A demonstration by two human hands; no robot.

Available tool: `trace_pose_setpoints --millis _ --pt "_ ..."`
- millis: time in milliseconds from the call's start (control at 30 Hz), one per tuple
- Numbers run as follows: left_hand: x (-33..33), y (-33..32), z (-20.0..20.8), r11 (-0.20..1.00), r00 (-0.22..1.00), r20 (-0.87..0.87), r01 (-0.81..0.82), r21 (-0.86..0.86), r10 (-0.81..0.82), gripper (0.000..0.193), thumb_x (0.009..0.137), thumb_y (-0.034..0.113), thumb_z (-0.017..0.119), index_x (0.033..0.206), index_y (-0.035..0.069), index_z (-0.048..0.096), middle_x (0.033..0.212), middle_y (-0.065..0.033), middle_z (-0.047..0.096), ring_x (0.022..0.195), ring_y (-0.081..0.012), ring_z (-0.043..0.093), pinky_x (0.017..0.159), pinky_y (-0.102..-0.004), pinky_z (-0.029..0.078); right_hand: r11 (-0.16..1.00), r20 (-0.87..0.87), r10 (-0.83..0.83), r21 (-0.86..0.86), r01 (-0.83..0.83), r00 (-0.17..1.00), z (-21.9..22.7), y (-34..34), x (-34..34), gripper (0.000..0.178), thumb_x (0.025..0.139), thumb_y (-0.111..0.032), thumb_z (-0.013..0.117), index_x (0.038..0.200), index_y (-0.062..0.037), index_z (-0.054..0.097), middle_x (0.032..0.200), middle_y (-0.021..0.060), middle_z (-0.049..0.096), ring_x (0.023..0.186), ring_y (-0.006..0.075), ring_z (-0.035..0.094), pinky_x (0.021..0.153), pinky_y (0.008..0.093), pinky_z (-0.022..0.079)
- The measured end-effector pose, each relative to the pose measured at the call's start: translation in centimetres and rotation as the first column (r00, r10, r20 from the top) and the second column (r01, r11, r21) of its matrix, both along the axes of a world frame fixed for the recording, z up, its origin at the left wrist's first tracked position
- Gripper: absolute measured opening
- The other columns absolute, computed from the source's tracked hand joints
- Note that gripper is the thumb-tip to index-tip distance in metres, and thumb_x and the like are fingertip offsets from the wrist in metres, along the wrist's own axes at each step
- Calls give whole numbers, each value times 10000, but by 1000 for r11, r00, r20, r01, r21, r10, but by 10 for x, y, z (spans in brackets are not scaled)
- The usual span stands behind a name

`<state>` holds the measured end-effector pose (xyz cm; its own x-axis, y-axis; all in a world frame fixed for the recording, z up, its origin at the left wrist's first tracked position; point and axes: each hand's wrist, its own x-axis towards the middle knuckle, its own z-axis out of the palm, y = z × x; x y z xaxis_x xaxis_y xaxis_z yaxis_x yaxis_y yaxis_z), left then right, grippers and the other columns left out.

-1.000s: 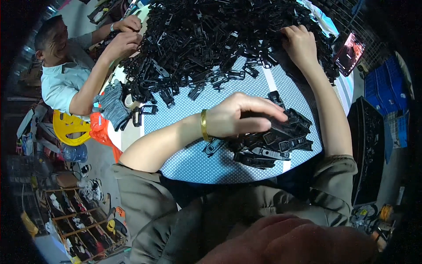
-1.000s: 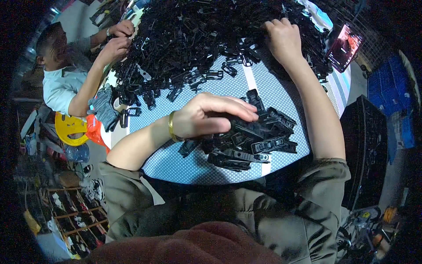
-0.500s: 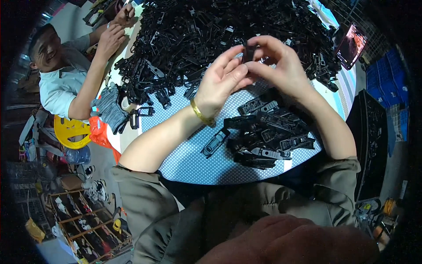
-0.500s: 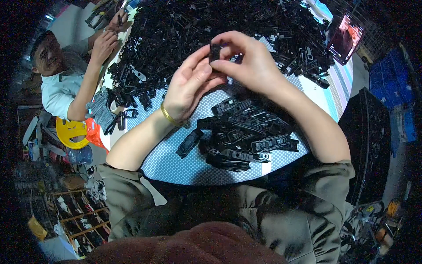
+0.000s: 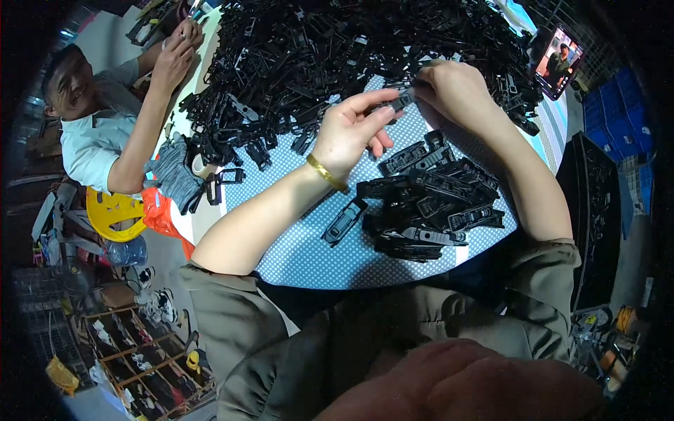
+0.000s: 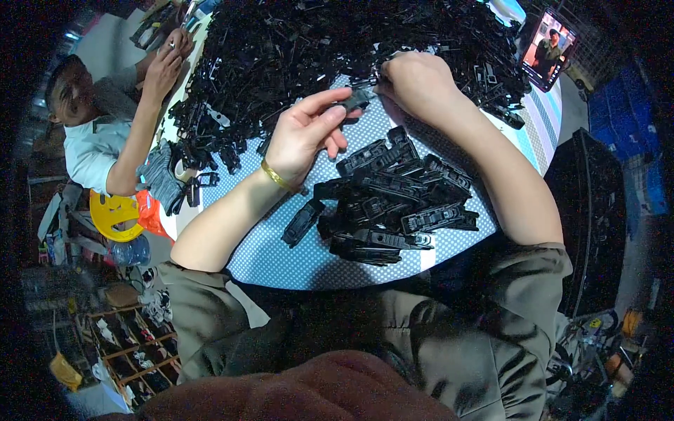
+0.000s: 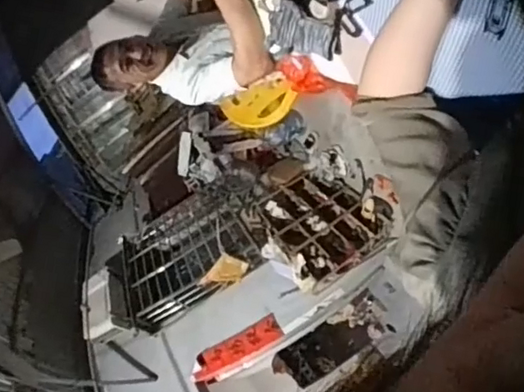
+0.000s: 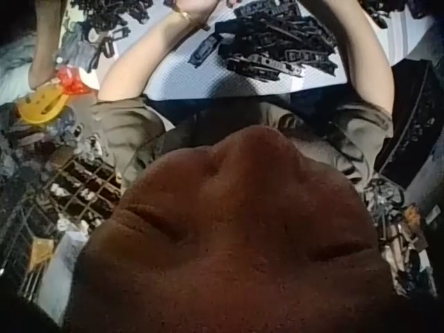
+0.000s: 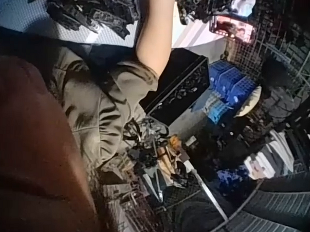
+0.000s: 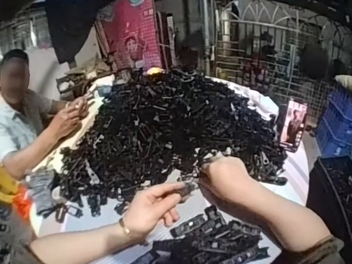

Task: The person sorts small black plastic components by hand on a workbench.

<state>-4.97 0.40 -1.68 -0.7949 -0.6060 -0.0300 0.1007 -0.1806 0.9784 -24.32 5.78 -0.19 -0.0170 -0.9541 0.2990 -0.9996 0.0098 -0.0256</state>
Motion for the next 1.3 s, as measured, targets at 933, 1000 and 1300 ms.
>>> trace_pose_setpoints --millis 933,1000,1300 --pt "-4 -1 -12 975 975 -121 -165 150 184 346 912 89 336 1221 -66 346 1123 -175 472 976 -223 539 863 -313 465 992 794 55 -111 55 605 6 10 33 145 729 -145 680 729 -13 619 580 -18 550 515 29 469 441 174 363" --pt "-4 -2 -13 971 975 -121 -166 174 188 351 899 79 381 1217 -68 354 1080 -162 502 933 -203 559 832 -297 480 997 793 10 -58 59 609 6 9 33 149 731 -148 679 720 -14 615 576 -21 546 516 27 467 440 171 362" --pt "0 -3 -3 996 994 -52 -93 7 93 364 870 69 466 1219 -3 391 860 -113 602 745 -156 612 691 -234 517 966 138 105 -248 -69 985 7 16 37 358 713 -334 657 567 -21 563 506 119 526 465 263 543 432 333 407"
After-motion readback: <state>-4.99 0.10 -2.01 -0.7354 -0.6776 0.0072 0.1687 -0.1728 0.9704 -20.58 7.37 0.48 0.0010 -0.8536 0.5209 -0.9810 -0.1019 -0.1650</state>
